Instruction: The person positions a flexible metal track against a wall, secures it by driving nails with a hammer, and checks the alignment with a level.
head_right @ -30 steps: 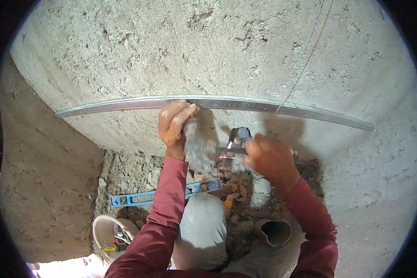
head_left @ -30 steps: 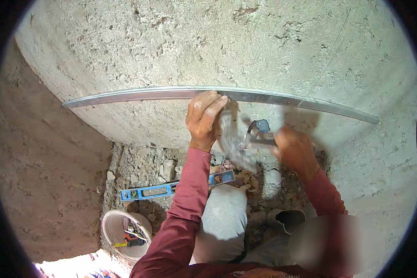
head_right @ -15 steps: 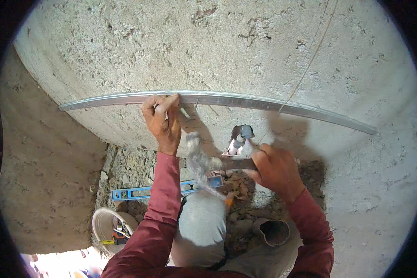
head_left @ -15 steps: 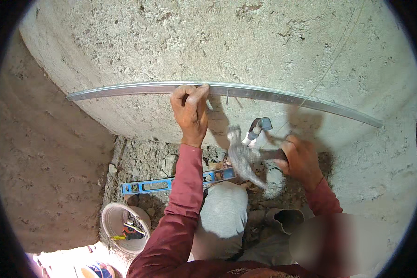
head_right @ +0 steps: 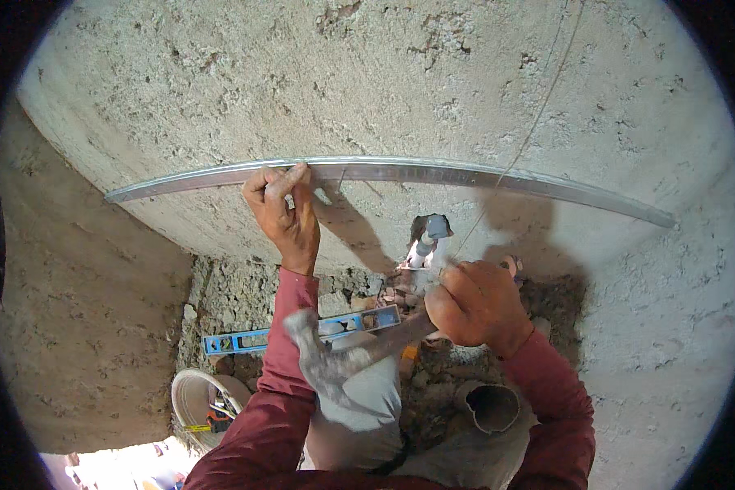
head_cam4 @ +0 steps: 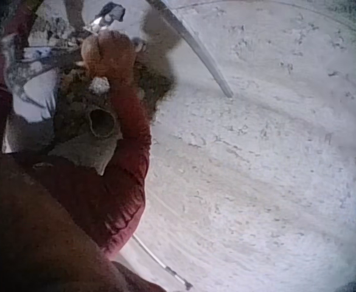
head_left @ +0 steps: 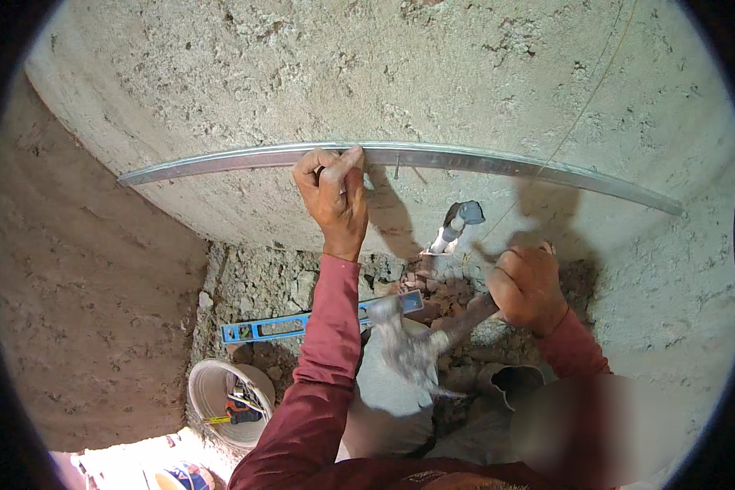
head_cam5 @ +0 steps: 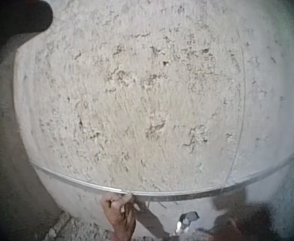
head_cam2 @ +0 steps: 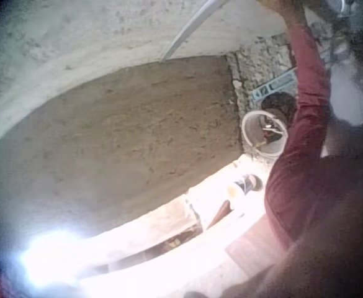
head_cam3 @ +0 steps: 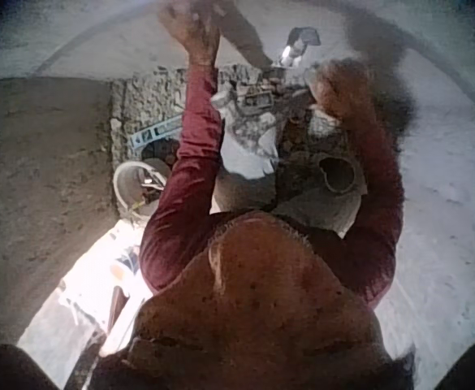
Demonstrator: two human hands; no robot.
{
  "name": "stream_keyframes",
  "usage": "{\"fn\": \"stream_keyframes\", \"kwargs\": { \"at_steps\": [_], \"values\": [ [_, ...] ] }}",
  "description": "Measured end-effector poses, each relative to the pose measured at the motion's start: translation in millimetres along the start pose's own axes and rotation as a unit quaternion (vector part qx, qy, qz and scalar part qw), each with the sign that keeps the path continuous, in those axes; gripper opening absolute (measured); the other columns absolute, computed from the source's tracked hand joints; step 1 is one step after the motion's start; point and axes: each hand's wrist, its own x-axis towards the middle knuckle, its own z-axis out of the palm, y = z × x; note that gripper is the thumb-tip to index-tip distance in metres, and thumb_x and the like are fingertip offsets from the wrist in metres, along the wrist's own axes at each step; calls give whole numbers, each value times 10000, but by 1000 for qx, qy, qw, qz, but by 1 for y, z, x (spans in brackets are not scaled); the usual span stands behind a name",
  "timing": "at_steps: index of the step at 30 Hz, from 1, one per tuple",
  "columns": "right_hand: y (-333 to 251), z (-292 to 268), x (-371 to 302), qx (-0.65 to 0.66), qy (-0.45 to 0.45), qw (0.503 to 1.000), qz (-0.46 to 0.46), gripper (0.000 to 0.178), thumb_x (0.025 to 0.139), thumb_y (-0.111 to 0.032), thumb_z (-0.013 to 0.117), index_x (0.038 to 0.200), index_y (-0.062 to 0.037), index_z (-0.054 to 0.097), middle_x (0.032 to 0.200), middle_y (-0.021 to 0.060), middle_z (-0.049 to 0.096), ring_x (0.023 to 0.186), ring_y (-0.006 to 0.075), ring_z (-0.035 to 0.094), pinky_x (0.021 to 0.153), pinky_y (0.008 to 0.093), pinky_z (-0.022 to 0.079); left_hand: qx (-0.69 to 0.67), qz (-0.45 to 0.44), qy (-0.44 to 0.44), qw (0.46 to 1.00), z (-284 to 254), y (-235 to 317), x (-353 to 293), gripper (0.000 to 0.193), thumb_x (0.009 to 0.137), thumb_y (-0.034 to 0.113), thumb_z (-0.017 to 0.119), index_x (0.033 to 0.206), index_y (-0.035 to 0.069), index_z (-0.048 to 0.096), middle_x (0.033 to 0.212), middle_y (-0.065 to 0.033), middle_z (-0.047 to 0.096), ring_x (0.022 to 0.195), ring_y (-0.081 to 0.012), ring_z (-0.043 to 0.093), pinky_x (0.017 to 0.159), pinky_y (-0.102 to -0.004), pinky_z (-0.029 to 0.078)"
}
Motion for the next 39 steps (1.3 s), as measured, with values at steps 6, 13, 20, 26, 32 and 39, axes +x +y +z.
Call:
{"fn": "stream_keyframes", "kwargs": {
  "at_steps": [6,13,20,26,32,39],
  "values": [
    [16,21,11,-58,-86,983,151,339,698,-334,783,868,-139,563,838,32,553,729,193,617,560,356,486,-2,6,-12,1000,6,-1,-5,355,819,-110,697,1092,117,686,1009,-40,459,944,-192,472,838,-302,444],
    [-1,-8,11,6,-82,994,-73,312,723,-344,763,797,-138,540,723,40,496,659,216,607,525,352,465,-3,3,-3,1000,3,-3,-2,329,829,-94,711,1081,114,679,1010,-42,464,936,-194,475,823,-299,449],
    [-17,-15,26,15,-177,974,143,373,683,-349,805,811,-121,540,755,45,539,648,221,595,557,384,476,9,5,-26,1000,-1,-6,-4,336,815,-100,714,1083,100,685,1028,-47,472,959,-196,491,847,-317,451],
    [7,17,12,4,-90,995,54,323,666,-311,783,809,-128,559,766,56,526,655,227,587,555,387,462,-11,0,-2,1000,7,-2,-4,348,808,-109,703,1075,112,684,1011,-41,460,928,-193,475,808,-304,448],
    [-15,-11,19,23,-92,995,19,325,714,-300,778,848,-115,546,695,37,507,629,229,585,556,354,475,-9,5,-11,1000,-3,-1,-1,370,813,-123,696,1093,120,679,986,-31,453,908,-176,473,767,-280,442],
    [5,19,26,-4,-47,987,151,344,744,-369,778,820,-133,539,719,59,525,630,239,600,537,391,470,-154,-98,16,983,7,-22,-10,357,800,-105,720,1075,119,675,954,-36,477,891,-194,473,763,-291,422]
  ]
}}
